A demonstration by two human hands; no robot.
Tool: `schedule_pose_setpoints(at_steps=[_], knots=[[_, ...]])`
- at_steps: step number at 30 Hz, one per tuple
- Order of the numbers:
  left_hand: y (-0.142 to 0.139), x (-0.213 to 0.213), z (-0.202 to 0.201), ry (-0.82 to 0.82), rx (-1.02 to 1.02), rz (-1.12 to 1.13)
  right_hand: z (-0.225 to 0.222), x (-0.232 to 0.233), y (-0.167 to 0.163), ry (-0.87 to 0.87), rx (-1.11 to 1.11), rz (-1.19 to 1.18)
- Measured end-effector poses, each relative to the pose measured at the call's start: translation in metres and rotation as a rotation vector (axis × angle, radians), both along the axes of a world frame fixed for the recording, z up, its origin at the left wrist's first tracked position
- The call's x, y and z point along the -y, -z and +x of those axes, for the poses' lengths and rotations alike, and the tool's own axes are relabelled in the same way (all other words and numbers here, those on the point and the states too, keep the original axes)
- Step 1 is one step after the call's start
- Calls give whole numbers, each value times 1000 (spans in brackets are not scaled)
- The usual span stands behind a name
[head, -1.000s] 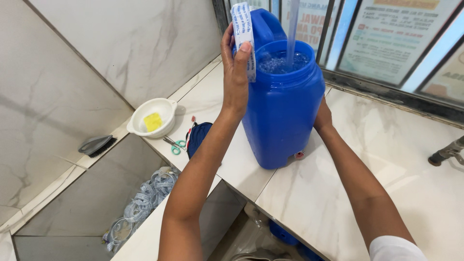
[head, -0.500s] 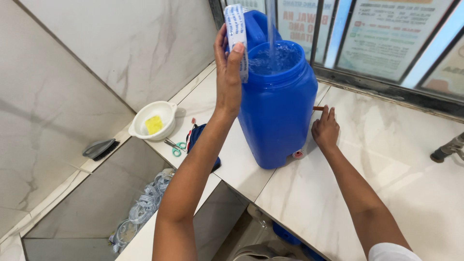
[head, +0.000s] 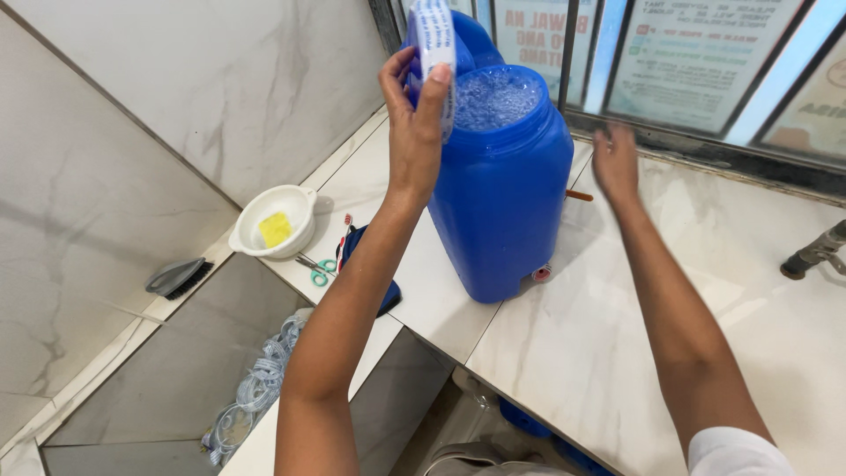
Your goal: The person cleans a blue plastic water jug in a sink using a sponge, rinses it, and removes a label with scissors. They then apply a new label to the lid using a heat gun, wipe the jug with a cloth, fill it with water, and place it with other jugs on the floor.
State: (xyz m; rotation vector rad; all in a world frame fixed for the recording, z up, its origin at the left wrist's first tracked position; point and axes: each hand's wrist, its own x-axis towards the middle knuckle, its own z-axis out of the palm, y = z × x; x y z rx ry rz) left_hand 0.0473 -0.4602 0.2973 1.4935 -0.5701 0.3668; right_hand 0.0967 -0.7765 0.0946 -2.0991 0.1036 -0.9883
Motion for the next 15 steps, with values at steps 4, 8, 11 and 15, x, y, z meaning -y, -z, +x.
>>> schedule_pose_setpoints(at_steps=[4, 8, 11, 15], knots=[[-14, 9, -6, -198, 161, 368, 27, -12, -133, -646, 191, 374], [-30, 14, -10, -240, 439, 830, 7, -67, -210, -1029, 85, 190], [-34, 18, -15, -219, 462, 948, -12, -89, -208, -1000, 22, -62], [-4, 36, -28, -426, 442, 1058, -17, -83, -191, -969, 113, -63]])
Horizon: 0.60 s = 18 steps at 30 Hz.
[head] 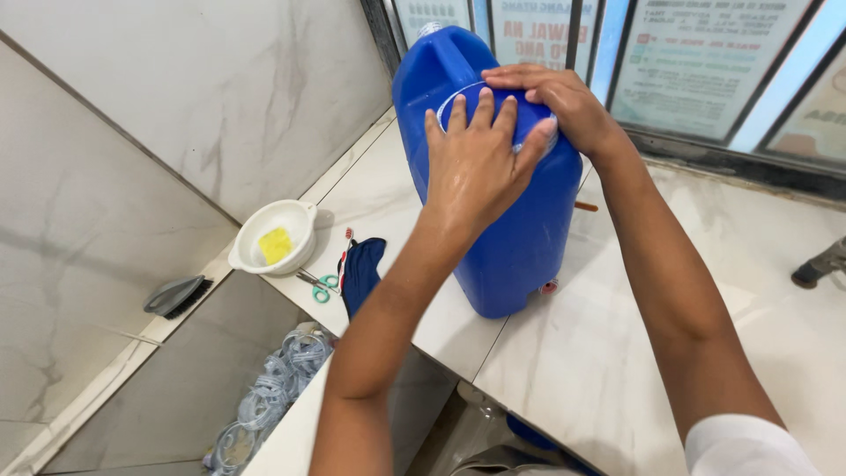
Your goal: The person cleans a blue plastic water jug in a sink using a sponge, rinses it, and removes a label with scissors. They then apply a new label to the lid using a heat gun, wipe the jug with a cloth, fill it with water, and place it with other jugs on the floor.
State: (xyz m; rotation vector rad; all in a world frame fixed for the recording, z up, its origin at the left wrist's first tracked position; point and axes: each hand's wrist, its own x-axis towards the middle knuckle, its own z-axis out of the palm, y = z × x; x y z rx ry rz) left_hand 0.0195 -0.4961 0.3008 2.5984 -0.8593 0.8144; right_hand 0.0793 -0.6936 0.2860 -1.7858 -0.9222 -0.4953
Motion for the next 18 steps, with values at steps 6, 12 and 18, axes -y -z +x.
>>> schedule_pose_setpoints(at_steps=[6, 12, 18], knots=[[24, -38, 61, 429, 31, -276, -77, -42, -2, 618, 129, -202], [15, -56, 68, 251, -327, -752, -76, -40, -44, 708, -99, -58], [46, -25, 40, 234, -206, -690, -12, -20, -1, 472, -126, -43]])
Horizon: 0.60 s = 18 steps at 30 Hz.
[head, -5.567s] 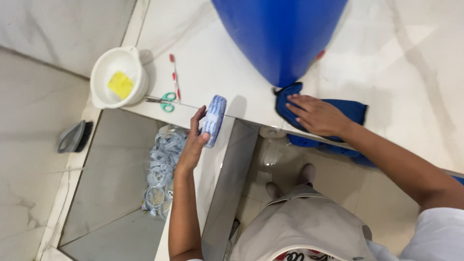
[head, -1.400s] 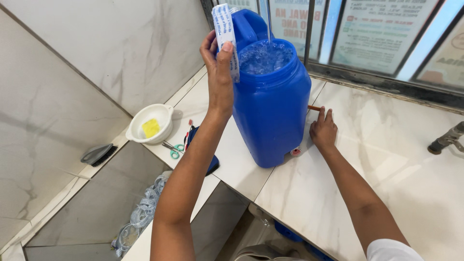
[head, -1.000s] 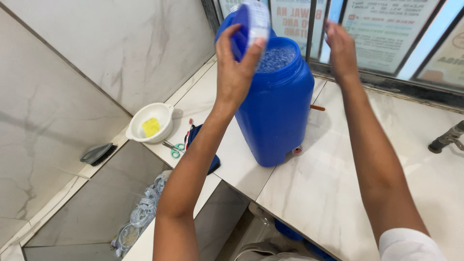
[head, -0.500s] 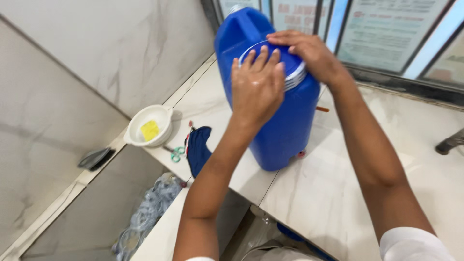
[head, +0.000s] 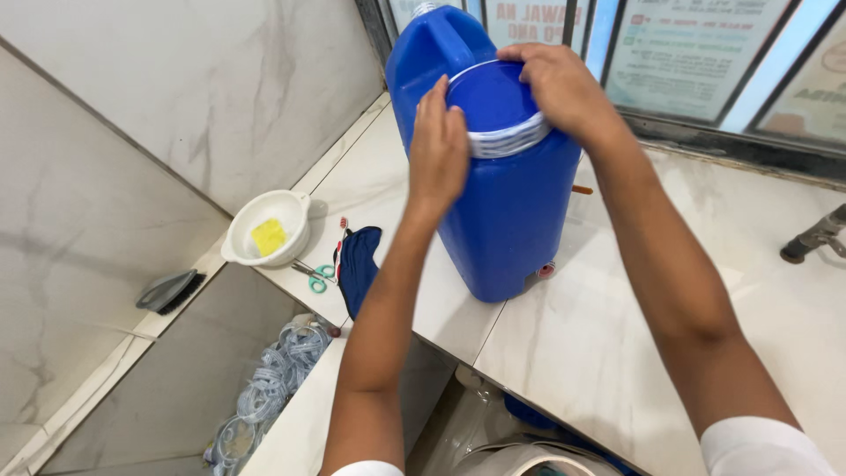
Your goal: The person cleans a blue plastic water jug in a sink using a sponge, rinses it, and removes a label with scissors. They then apply a new label to the lid using a heat gun, wipe the jug with a cloth, fill it with water, and place it with other jugs on the floor.
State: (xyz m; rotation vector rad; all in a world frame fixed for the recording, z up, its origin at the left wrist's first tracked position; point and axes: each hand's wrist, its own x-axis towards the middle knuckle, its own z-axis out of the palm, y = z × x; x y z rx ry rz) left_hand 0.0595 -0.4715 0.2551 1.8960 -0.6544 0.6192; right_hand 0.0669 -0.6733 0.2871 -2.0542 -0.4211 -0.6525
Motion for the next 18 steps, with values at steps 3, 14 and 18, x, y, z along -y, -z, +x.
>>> schedule_pose_setpoints(at_steps=[3, 14, 18], knots=[[-5, -17, 26, 224, -53, -70, -12, -14, 14, 276, 90, -23], [-36, -52, 64, 539, -17, 121, -27, -9, 54, 236, 146, 353], [-58, -72, 121, 447, 333, 445, -59, -13, 182, 246, 27, 752]])
